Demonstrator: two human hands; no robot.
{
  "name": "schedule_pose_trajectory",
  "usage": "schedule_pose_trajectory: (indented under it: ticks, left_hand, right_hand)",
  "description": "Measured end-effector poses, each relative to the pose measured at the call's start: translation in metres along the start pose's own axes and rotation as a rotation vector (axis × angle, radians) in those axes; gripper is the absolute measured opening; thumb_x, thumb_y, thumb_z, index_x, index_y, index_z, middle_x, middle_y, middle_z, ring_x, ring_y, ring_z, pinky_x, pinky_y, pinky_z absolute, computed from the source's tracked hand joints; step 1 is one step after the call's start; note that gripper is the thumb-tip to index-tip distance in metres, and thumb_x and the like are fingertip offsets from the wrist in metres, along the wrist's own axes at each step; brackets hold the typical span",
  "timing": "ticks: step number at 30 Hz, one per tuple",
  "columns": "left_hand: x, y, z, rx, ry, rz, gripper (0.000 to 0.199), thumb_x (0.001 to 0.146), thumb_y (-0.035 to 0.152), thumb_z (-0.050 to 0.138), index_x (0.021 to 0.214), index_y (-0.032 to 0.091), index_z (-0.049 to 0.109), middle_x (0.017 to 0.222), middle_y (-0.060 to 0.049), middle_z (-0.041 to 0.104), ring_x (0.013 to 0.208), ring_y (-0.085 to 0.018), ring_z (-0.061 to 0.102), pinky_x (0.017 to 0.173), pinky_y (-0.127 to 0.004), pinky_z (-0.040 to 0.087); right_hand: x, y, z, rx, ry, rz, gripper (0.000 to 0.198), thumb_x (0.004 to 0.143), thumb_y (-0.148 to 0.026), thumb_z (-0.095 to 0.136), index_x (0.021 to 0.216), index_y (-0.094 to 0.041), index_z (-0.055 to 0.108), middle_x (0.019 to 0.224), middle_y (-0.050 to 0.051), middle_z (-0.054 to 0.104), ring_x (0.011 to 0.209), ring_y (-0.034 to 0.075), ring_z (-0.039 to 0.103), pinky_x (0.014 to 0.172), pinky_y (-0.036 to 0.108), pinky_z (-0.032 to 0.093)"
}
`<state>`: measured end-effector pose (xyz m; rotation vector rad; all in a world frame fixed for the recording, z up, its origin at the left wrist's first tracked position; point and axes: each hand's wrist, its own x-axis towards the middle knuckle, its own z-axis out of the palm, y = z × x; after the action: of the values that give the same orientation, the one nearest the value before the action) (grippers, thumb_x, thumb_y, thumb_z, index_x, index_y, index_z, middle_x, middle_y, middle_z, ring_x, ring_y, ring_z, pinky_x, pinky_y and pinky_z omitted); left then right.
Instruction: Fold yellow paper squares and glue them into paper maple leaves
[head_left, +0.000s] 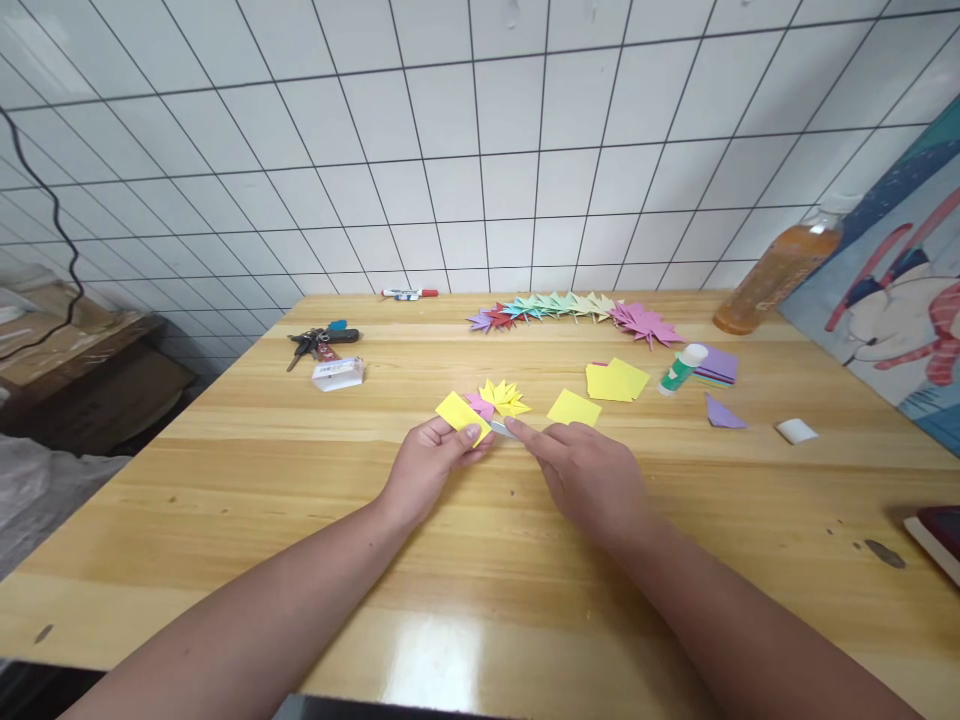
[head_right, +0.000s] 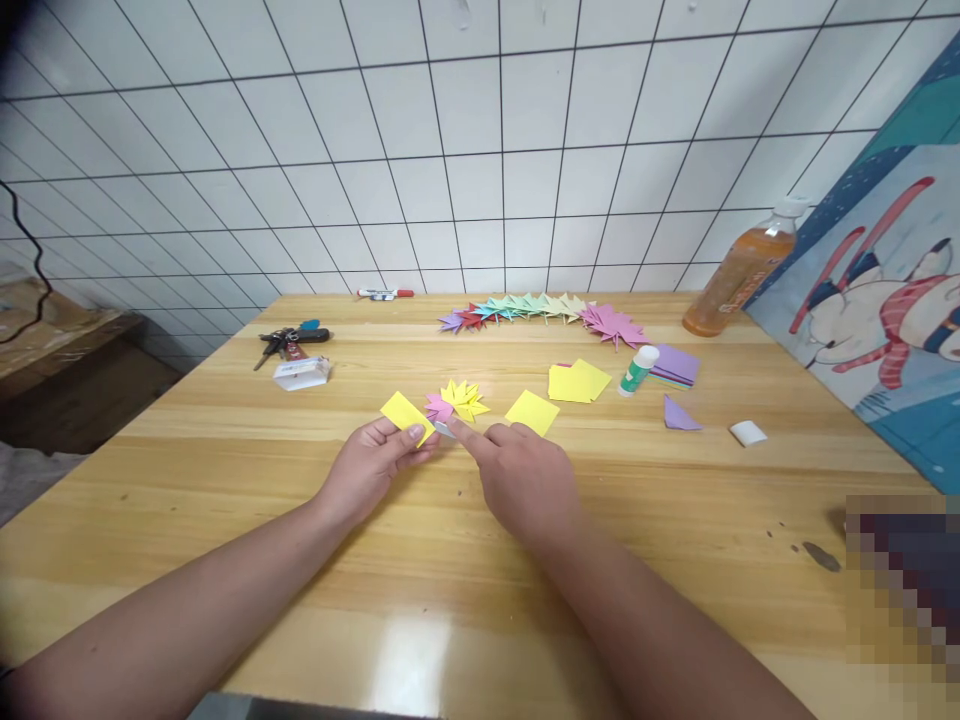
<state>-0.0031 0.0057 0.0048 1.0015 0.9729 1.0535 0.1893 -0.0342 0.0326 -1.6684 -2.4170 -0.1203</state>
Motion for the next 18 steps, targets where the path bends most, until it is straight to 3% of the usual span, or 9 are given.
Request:
schedule_pose_trajectory:
  ticks: [10,15,18]
  left_hand:
    - [-0.0002,-0.0015,0.0002,0.003,-0.019,-0.003,0.029,0.070,0.032,0.070,0.096,0.017,0.068,0.086,-0.006,0.071,0.082,-0.017,0.065,0.077,-0.028,0.050]
    - [-0.0016,0.0059,0.0027,-0.127,-0.048,0.051,0.036,0.074,0.038,0.065,0.103,0.016,0.065,0.109,-0.011,0.066,0.103,-0.024,0.059,0.086,-0.036,0.048]
    - [0.0001,0.0074,-0.0002,-0.185,-0.020,0.042,0.033,0.075,0.038,0.064,0.099,0.015,0.066,0.104,-0.011,0.068,0.102,-0.024,0.059,0.087,-0.037,0.048]
  right_hand:
    - [0.0001,-0.0022,-0.0002,-0.003,-0.001,0.006,0.046,0.091,-0.021,0.036,0.134,-0.039,0.036,0.082,0.000,0.063,0.075,0.015,0.053,0.054,0.026,0.027]
    - [0.0006,-0.0033,-0.0019,-0.006,-0.022,-0.003,0.050,0.091,-0.020,0.037,0.135,-0.041,0.032,0.080,0.000,0.062,0.074,0.015,0.053,0.052,0.025,0.027]
    - [0.0009,-0.0043,-0.0022,-0.002,-0.036,-0.034,0.052,0.090,-0.019,0.037,0.137,-0.041,0.028,0.079,0.000,0.061,0.074,0.015,0.052,0.053,0.025,0.027]
